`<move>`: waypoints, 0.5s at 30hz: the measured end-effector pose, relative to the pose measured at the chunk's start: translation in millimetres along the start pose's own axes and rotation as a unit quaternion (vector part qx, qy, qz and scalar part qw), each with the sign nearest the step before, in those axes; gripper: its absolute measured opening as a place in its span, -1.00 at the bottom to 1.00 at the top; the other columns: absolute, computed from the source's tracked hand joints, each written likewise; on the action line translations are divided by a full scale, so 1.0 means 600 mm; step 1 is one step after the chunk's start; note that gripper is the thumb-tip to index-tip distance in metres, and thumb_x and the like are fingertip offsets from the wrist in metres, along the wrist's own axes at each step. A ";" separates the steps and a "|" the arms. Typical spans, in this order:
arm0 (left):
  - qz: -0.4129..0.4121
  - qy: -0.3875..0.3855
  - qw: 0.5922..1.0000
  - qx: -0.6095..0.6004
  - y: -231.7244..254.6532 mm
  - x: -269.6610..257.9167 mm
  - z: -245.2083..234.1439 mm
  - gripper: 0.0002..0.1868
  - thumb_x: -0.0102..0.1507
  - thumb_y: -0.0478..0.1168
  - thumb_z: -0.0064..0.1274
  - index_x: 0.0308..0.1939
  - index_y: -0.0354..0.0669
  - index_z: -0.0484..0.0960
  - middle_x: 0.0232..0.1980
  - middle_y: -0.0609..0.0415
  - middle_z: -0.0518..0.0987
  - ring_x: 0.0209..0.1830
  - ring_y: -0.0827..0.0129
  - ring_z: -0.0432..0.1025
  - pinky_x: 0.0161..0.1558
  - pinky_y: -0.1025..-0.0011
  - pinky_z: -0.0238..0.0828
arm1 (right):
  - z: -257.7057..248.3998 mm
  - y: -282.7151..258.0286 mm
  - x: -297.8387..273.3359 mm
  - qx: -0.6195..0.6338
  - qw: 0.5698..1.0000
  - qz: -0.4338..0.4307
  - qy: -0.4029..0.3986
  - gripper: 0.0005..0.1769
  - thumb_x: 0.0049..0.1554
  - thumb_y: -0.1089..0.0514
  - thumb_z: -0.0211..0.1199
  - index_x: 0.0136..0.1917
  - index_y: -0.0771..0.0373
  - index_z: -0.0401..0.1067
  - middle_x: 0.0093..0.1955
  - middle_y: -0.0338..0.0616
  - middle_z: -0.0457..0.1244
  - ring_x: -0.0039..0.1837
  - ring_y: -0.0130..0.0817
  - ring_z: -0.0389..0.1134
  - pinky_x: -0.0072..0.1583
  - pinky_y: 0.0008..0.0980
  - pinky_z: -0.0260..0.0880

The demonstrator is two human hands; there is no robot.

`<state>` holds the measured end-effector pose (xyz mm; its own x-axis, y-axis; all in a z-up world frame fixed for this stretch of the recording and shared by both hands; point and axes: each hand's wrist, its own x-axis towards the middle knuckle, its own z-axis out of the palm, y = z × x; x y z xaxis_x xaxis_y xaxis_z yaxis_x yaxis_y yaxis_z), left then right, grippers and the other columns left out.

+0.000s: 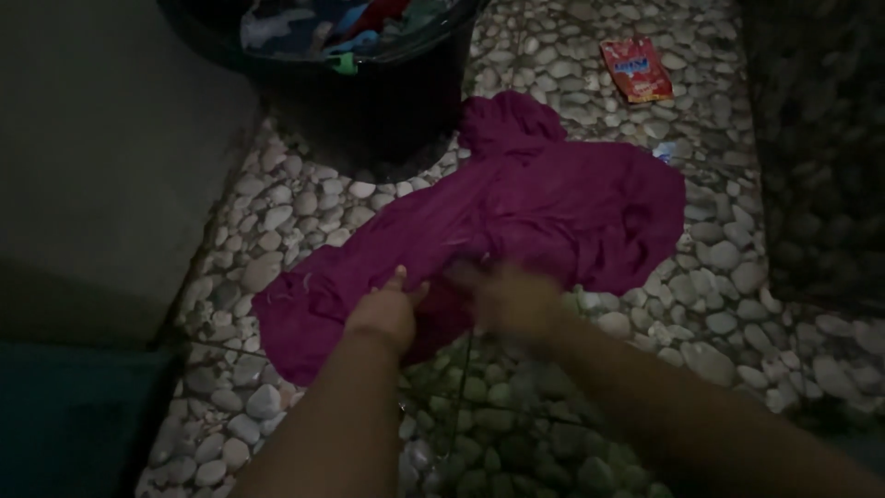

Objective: Washing clothes by hand in a bucket in a bathroom environment.

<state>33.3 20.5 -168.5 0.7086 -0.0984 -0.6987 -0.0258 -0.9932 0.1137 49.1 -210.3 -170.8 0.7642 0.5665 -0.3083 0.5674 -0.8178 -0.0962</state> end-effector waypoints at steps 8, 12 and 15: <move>0.013 -0.016 0.998 0.052 -0.004 -0.011 -0.033 -0.24 0.43 -0.28 -0.26 0.64 0.45 -0.13 0.74 0.07 -0.39 0.60 -0.07 0.04 0.43 0.06 0.24 | -0.018 0.054 0.015 0.234 0.916 0.316 0.077 -0.35 0.36 -0.16 -0.11 0.68 -0.33 -0.10 0.26 0.20 0.25 0.21 0.10 0.38 0.22 0.03 0.42; 0.026 0.023 0.999 -0.016 -0.031 0.010 0.012 -0.23 0.35 -0.31 -0.21 0.59 0.52 0.08 0.75 0.17 -0.24 0.52 0.09 0.27 0.41 0.15 0.34 | -0.023 -0.031 -0.024 -0.145 0.923 -0.104 0.340 -0.31 0.18 -0.29 -0.05 0.54 -0.22 0.00 0.05 0.20 0.37 0.07 0.20 0.42 0.06 0.16 0.38; 0.028 0.019 0.999 -0.017 -0.012 -0.011 -0.016 -0.25 0.36 -0.30 -0.24 0.59 0.49 0.08 0.73 0.14 -0.21 0.51 0.06 0.24 0.43 0.11 0.29 | -0.066 0.089 -0.022 0.047 0.976 0.200 0.069 -0.30 0.29 -0.21 -0.09 0.65 -0.35 -0.12 0.23 0.20 0.25 0.13 0.07 0.40 0.17 0.00 0.46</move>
<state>35.7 28.8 -157.7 0.7334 -0.1505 -0.6629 -0.0428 -0.9835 0.1760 81.1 -257.4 -134.3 0.9566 0.2022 -0.2099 0.1887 -0.9785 -0.0826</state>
